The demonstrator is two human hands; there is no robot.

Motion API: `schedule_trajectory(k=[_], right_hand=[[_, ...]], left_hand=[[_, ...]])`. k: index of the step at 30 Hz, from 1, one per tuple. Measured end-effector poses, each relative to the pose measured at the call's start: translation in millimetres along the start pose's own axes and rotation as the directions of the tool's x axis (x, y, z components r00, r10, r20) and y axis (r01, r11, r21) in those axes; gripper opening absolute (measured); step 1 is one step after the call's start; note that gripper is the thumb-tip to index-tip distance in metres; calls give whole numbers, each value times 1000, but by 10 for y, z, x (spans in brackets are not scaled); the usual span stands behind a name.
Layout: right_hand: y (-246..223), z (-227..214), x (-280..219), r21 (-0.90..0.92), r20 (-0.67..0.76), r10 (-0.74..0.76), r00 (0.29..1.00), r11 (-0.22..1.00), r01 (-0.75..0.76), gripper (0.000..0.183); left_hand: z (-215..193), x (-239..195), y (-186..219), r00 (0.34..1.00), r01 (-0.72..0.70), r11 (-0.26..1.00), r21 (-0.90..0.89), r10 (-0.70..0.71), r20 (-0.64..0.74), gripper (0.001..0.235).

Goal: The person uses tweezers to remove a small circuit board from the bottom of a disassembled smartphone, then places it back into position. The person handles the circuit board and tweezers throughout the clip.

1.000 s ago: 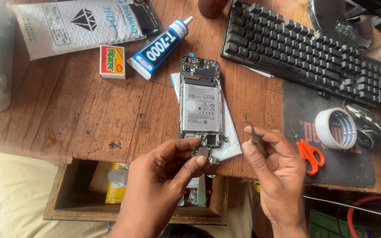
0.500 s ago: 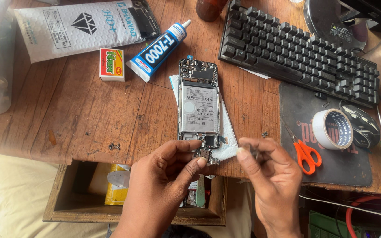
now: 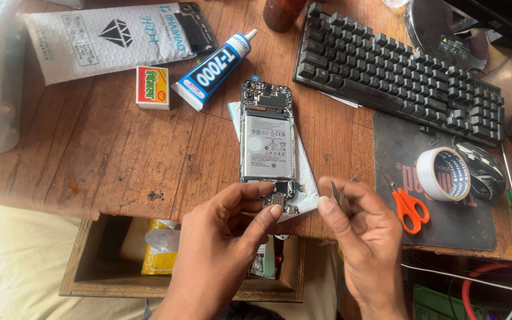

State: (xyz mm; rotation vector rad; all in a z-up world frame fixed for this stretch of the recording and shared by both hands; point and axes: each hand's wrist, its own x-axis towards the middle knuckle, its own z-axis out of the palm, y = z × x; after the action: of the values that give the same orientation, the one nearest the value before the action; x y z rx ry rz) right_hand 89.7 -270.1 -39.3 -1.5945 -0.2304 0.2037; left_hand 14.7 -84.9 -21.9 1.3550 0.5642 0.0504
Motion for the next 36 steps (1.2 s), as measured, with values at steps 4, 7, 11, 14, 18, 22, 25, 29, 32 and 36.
schedule_trajectory(k=[4,7,11,14,18,22,25,29,32,36], right_hand=[[-18,-18,41,-65,-7,-8,1000,998,7,28],[-38,1,62,-136,-25,-53,998,989,50,27],[-151,-33,138,-286,138,-174,975,936,207,24],[-246,-76,385,-439,356,-208,911,823,360,23],[-380,-135,775,-285,650,-201,732,829,481,26],[-420,-88,997,-370,759,-69,647,771,517,31],[-419,-58,1063,-392,826,-95,555,611,688,33],[-417,-62,1127,-327,863,-120,491,608,723,37],[-399,-72,1173,-321,873,-103,478,616,719,36],[-354,-91,1198,-297,868,-123,481,649,700,29]], left_hand=[[11,13,60,1000,2,998,60,-2,-15,39],[-9,4,98,999,-14,987,159,21,-42,38],[-20,16,100,999,-41,991,128,43,-18,37],[-17,14,84,1000,-10,992,123,11,-3,37],[-39,11,65,999,-39,994,105,37,16,40],[-34,26,32,1000,15,993,114,-16,13,39],[-44,30,-10,1000,-12,993,116,9,27,38],[-39,26,-30,998,-13,997,73,9,56,36],[-25,28,-19,999,-18,1000,0,18,51,37],[-20,28,-15,999,4,1000,10,-4,53,37]])
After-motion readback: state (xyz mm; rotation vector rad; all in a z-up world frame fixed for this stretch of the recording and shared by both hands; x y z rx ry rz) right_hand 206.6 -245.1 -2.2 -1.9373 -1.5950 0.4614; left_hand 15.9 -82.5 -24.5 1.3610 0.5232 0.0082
